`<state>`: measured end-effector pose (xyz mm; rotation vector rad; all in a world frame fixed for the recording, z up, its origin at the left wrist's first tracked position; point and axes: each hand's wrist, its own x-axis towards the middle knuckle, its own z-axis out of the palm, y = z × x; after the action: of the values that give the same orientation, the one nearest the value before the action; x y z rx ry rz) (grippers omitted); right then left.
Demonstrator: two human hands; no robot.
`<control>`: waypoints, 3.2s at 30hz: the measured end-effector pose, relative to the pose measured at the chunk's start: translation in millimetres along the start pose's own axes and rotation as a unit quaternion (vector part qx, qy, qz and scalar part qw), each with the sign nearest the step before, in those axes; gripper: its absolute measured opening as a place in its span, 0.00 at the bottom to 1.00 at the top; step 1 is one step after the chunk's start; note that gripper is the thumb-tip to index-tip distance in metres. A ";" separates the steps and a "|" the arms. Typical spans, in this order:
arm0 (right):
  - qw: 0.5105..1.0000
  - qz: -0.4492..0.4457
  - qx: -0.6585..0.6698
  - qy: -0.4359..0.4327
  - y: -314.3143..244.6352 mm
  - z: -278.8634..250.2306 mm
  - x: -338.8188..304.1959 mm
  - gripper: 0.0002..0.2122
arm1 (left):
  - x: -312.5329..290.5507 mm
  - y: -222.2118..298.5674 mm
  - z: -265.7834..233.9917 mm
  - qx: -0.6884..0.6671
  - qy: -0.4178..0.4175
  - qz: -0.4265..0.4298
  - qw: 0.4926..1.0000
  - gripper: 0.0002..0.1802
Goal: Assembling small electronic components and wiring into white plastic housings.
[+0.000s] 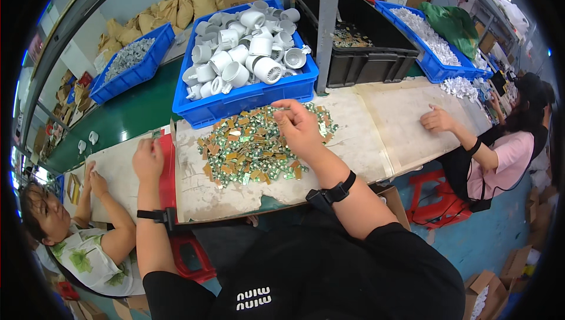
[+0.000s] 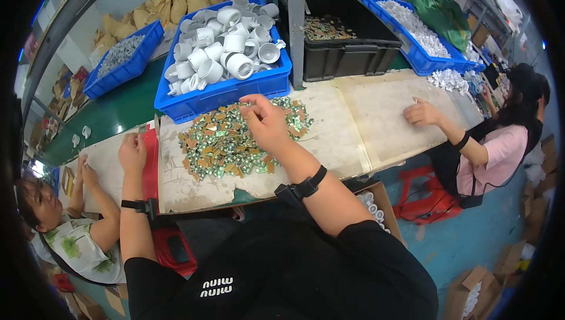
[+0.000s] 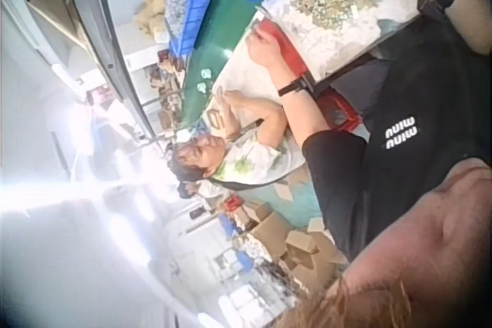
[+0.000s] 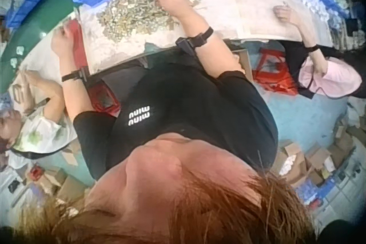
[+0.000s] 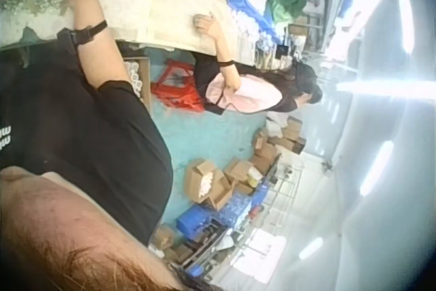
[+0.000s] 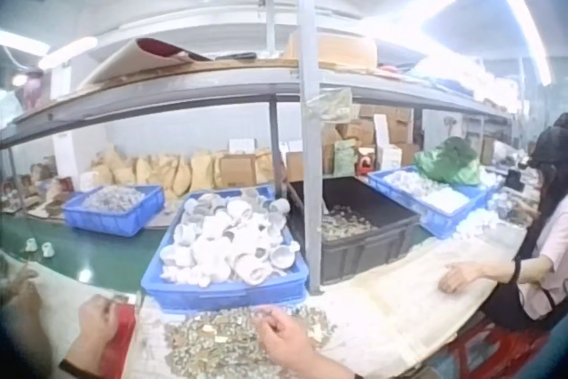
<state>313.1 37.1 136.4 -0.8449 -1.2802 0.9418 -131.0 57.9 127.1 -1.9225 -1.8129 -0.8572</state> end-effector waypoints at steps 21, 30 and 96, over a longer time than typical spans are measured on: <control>0.527 0.291 -0.733 0.317 -67.0 -401.6 -31.6 0.53 | -38.0 -74.1 40.2 0.191 0.015 -0.021 0.981 0.40; 0.813 0.077 -0.545 0.190 -43.9 -343.0 -7.6 0.25 | 56.7 211.0 -24.0 -0.258 0.003 0.075 0.963 0.20; 0.872 0.138 -0.416 -0.216 -54.8 -36.8 -36.5 0.08 | 11.6 235.4 41.2 -0.828 -0.184 -0.177 0.498 0.15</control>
<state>353.6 -18.0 168.3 -1.5766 -2.0557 0.8080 107.9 66.9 137.5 -2.5671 -1.3250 -3.5103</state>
